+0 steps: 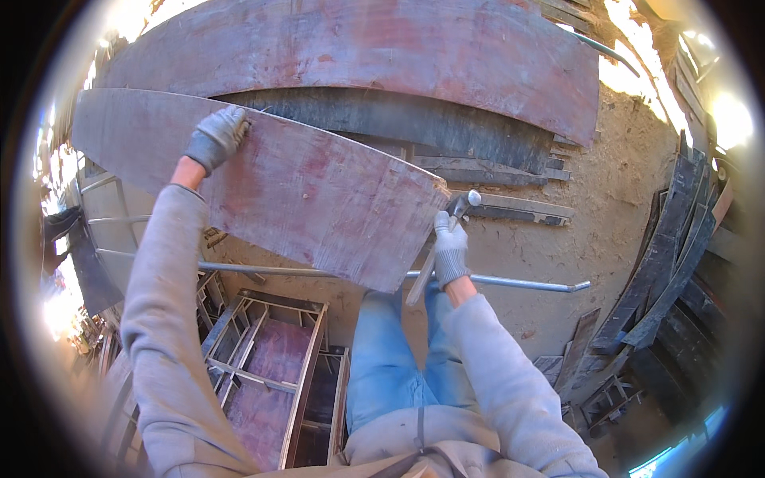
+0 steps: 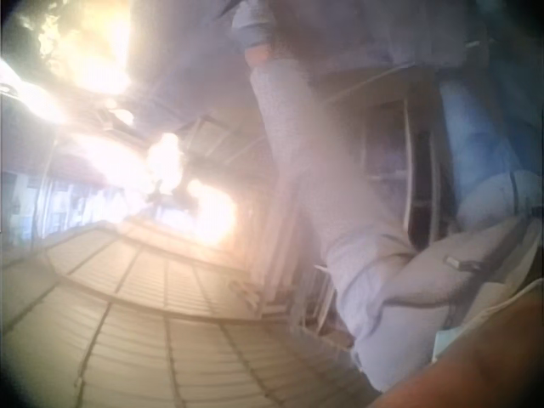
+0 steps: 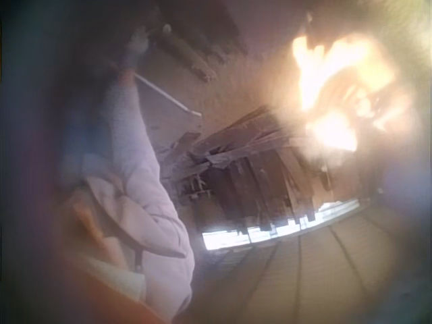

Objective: The person repeatedly hammers nails into several flat wooden boards using a claw hammer. They pick up boards, position them on a metal frame, and strike nails along the edges. The boards are handled one at a time and placed back on the frame after hammering.

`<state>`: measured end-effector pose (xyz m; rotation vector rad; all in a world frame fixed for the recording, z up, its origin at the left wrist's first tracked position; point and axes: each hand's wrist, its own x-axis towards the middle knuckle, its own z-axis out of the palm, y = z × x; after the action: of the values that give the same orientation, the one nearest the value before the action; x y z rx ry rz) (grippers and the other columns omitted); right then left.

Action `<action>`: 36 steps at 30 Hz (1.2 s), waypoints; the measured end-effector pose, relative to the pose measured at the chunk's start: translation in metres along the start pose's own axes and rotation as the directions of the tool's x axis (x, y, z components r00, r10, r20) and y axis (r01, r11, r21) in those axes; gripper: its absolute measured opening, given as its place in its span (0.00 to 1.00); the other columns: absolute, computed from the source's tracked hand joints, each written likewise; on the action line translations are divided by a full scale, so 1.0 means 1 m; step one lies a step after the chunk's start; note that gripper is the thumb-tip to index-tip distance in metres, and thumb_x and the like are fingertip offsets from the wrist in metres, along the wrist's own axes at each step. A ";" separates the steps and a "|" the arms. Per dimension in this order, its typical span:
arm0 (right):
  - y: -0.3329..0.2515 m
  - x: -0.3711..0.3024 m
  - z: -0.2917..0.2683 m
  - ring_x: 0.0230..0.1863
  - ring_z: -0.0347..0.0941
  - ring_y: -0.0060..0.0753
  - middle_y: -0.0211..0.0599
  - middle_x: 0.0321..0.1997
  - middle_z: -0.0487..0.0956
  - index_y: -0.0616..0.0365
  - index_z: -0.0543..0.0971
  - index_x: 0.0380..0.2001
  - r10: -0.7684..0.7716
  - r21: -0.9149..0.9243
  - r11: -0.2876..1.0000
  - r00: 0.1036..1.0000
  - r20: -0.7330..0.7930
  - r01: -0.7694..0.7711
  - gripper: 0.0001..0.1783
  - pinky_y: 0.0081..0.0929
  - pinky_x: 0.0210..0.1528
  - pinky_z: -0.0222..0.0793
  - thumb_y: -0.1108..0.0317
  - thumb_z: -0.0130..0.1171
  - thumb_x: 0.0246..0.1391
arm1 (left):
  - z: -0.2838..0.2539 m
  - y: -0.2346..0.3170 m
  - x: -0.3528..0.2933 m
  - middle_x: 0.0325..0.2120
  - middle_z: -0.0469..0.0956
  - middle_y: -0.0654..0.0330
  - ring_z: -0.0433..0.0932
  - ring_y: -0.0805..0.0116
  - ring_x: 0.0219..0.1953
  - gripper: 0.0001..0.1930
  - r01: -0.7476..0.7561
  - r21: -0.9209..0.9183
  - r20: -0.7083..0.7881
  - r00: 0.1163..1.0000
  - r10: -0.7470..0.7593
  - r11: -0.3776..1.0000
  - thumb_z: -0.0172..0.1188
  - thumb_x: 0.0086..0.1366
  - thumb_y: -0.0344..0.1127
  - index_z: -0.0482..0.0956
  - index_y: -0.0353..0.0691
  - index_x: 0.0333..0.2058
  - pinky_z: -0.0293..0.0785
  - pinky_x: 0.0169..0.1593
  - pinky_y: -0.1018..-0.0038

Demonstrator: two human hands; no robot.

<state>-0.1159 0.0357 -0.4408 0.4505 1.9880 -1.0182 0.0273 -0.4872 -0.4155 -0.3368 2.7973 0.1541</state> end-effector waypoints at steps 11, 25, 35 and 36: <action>-0.005 0.008 -0.004 0.35 0.72 0.23 0.29 0.33 0.80 0.65 0.80 0.44 -0.093 0.000 0.996 0.992 -0.083 0.093 0.26 0.30 0.37 0.71 0.48 0.62 0.68 | -0.042 0.018 0.011 0.37 0.82 0.45 0.82 0.46 0.44 0.13 0.223 -0.028 0.195 0.957 -0.213 0.974 0.54 0.72 0.45 0.77 0.41 0.40 0.78 0.47 0.54; -0.016 0.036 0.006 0.29 0.69 0.22 0.25 0.29 0.76 0.62 0.78 0.39 -0.146 0.116 0.982 0.988 -0.048 0.150 0.19 0.29 0.33 0.68 0.53 0.61 0.69 | -0.071 -0.013 -0.238 0.33 0.79 0.51 0.82 0.52 0.37 0.10 0.558 0.164 0.084 0.814 -0.575 0.813 0.57 0.71 0.41 0.74 0.40 0.39 0.78 0.40 0.56; -0.068 -0.022 -0.034 0.20 0.71 0.20 0.30 0.26 0.77 0.56 0.73 0.38 0.004 0.282 0.958 0.981 0.193 -0.059 0.08 0.20 0.20 0.70 0.64 0.58 0.71 | -0.041 0.227 -0.227 0.36 0.81 0.59 0.81 0.68 0.36 0.05 -0.142 -0.593 0.625 0.539 -0.565 -0.792 0.61 0.74 0.33 0.79 0.39 0.44 0.80 0.41 0.70; -0.077 -0.037 -0.038 0.20 0.72 0.20 0.30 0.26 0.77 0.56 0.74 0.39 -0.004 0.202 0.978 0.976 0.217 -0.041 0.09 0.20 0.20 0.70 0.63 0.59 0.70 | -0.045 0.241 -0.221 0.36 0.81 0.59 0.81 0.68 0.36 0.05 -0.155 -0.561 0.620 0.572 -0.537 -0.813 0.60 0.74 0.34 0.79 0.40 0.43 0.81 0.43 0.67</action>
<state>-0.1621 0.0209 -0.3609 0.4479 1.6900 -1.2140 0.1577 -0.2133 -0.2848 -2.1720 0.6040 2.8397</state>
